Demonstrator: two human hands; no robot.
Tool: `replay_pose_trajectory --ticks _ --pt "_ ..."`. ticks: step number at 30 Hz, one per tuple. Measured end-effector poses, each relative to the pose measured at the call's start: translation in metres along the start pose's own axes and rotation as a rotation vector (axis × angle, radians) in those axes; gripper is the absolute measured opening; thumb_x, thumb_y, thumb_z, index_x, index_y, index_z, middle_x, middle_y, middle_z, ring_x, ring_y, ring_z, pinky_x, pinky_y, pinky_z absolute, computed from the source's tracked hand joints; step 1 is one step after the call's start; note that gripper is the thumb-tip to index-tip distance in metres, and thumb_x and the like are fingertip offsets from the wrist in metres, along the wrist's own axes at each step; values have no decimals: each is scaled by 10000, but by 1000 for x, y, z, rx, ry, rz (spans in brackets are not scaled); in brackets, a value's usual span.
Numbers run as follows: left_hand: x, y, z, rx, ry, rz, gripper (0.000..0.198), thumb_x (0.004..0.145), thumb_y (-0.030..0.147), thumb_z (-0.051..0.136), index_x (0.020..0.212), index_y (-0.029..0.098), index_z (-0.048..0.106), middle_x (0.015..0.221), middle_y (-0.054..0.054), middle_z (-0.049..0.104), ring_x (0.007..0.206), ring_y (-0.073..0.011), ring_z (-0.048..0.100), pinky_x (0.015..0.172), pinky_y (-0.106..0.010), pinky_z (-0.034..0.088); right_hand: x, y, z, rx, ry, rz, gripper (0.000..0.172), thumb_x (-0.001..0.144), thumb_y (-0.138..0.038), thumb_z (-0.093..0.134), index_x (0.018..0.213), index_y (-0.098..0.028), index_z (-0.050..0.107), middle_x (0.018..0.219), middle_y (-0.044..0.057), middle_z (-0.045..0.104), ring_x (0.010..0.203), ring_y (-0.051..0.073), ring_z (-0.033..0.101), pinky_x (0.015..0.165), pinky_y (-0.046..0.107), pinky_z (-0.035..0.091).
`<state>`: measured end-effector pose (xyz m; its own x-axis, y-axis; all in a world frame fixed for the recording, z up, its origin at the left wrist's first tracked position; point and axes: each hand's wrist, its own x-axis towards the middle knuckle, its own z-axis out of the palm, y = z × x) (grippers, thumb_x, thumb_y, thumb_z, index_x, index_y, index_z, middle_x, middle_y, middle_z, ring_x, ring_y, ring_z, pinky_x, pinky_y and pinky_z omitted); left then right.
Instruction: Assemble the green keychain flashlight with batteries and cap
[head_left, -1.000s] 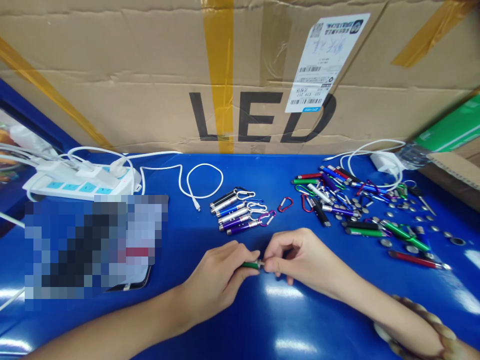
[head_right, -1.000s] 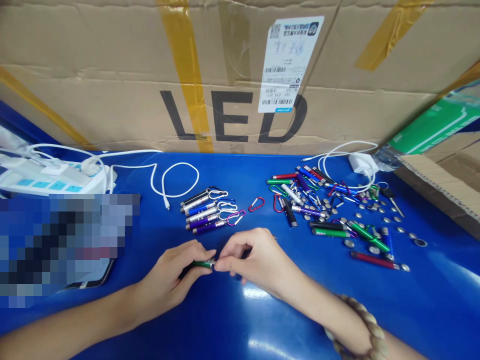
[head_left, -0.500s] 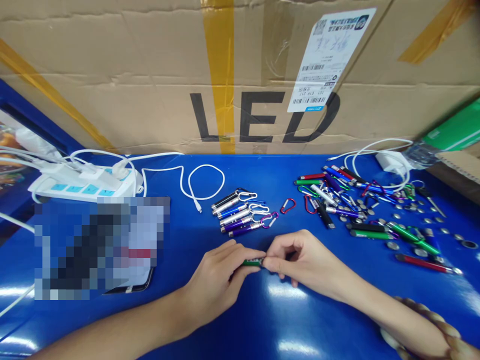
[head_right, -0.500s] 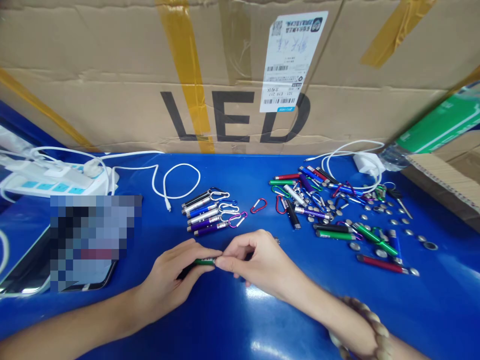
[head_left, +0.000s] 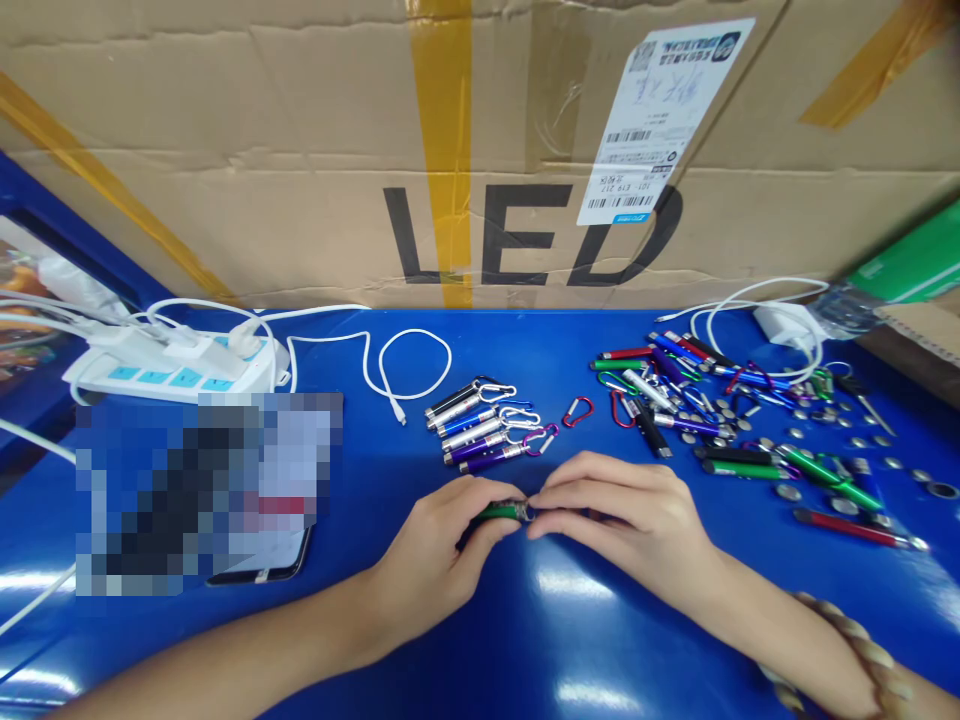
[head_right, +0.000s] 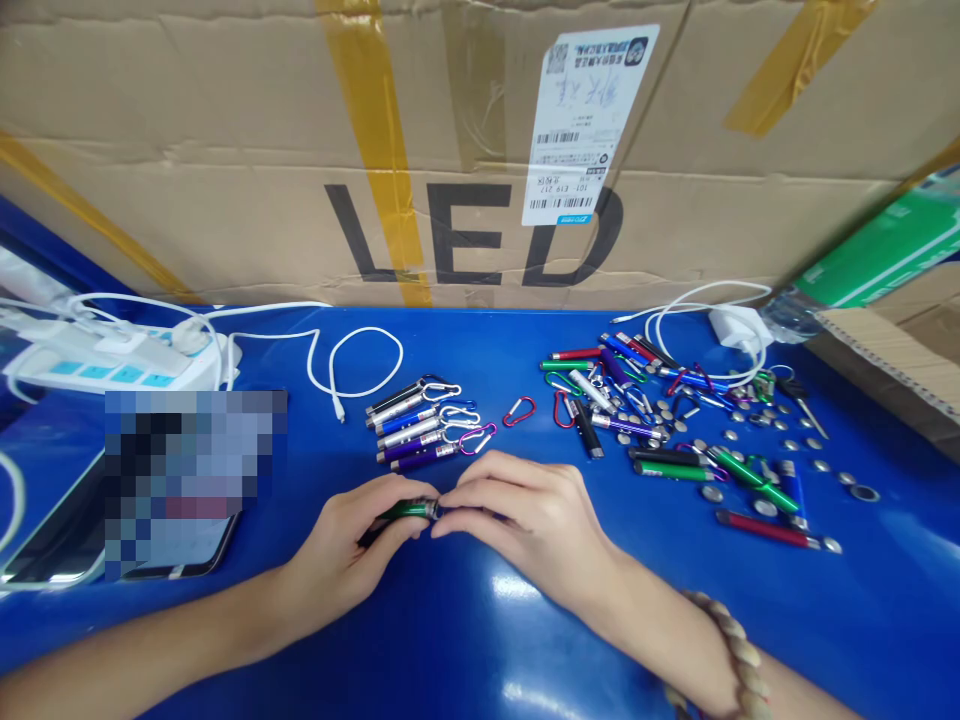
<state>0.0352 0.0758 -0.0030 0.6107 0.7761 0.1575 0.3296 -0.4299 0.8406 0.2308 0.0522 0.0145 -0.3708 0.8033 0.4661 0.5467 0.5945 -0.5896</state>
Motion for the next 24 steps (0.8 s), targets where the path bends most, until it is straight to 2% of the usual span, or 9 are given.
replay_pose_trajectory --ticks 4,8,11,15,20,24 --pt "0 2 -2 -22 -112 -30 143 876 191 458 949 206 580 826 36 642 720 -51 588 714 -123 463 0 0 0 41 -36 26 124 797 -257 611 731 -196 698 736 -1 657 620 78 601 568 171 463" --pt "-1 2 -4 -20 -155 -34 149 878 211 453 993 203 547 864 18 634 747 -66 593 731 -144 478 0 2 2 145 -66 176 134 766 -300 640 692 -202 697 687 -4 636 576 74 566 522 178 422" --pt "-3 -1 -3 -17 -141 -30 113 878 206 447 946 193 536 864 5 626 755 -74 597 718 -155 485 0 5 4 196 -98 277 122 730 -317 672 669 -216 700 667 -8 630 565 76 552 492 180 391" --pt "-4 -3 -1 -46 -107 14 87 872 173 458 832 181 535 843 12 627 767 -60 600 699 -130 477 1 4 4 230 -98 338 111 687 -311 706 640 -211 698 637 -11 626 553 77 546 469 175 377" --pt "-3 -3 2 -85 5 104 67 862 160 488 826 175 542 794 19 630 752 -47 609 662 -100 472 3 -1 3 247 -77 355 113 699 -312 697 660 -206 703 637 0 632 562 86 555 458 184 378" --pt "-3 -2 1 -84 30 125 68 849 148 515 872 184 567 817 23 645 747 -41 613 653 -87 476 6 -2 1 280 -79 378 131 677 -315 713 642 -190 696 621 -2 628 550 77 550 453 180 374"
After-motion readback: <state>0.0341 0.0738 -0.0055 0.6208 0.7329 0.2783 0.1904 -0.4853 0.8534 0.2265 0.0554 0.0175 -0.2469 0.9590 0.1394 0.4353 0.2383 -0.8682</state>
